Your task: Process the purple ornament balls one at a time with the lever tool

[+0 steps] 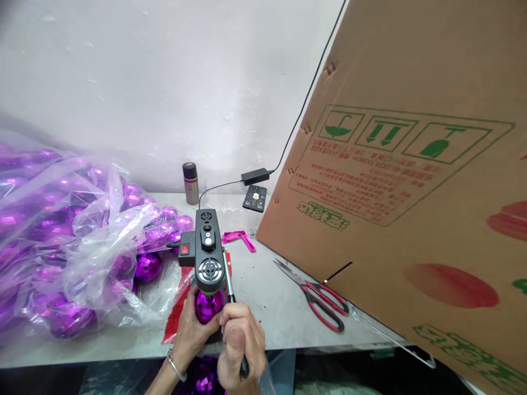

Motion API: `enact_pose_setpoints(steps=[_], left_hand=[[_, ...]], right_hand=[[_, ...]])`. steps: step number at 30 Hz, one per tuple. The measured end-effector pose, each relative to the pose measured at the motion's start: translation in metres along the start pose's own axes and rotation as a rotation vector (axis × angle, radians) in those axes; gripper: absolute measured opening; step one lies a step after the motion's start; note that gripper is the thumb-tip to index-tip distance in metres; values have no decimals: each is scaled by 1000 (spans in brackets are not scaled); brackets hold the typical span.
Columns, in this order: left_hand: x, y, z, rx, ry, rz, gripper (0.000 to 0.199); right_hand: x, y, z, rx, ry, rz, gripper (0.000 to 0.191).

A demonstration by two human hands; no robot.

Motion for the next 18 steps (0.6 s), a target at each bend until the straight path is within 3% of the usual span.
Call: enact_pose_setpoints(steps=[5, 8, 11, 18], left_hand=[[1, 0, -2, 1, -7, -2, 77], [1, 1, -3, 0, -12, 3, 78], [1, -1, -1, -10, -22, -13, 77], [-3, 8, -11, -47, -46, -9, 77]], right_hand=[[-21, -2, 9, -11, 57, -13, 41], [-25, -3, 10, 10, 59, 51, 43], [-7, -3, -1, 36, 57, 97, 44], [61, -6, -39, -50, -84, -101, 47]])
Point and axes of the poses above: each hand's wrist, its own x-axis towards the middle knuckle, its own y-axis out of the back of the hand, z = x × y, the point moved 6 cm from there along x, towards the middle knuckle, and after that the axes turned 9 degrees about -x, right-handed, at the moved point
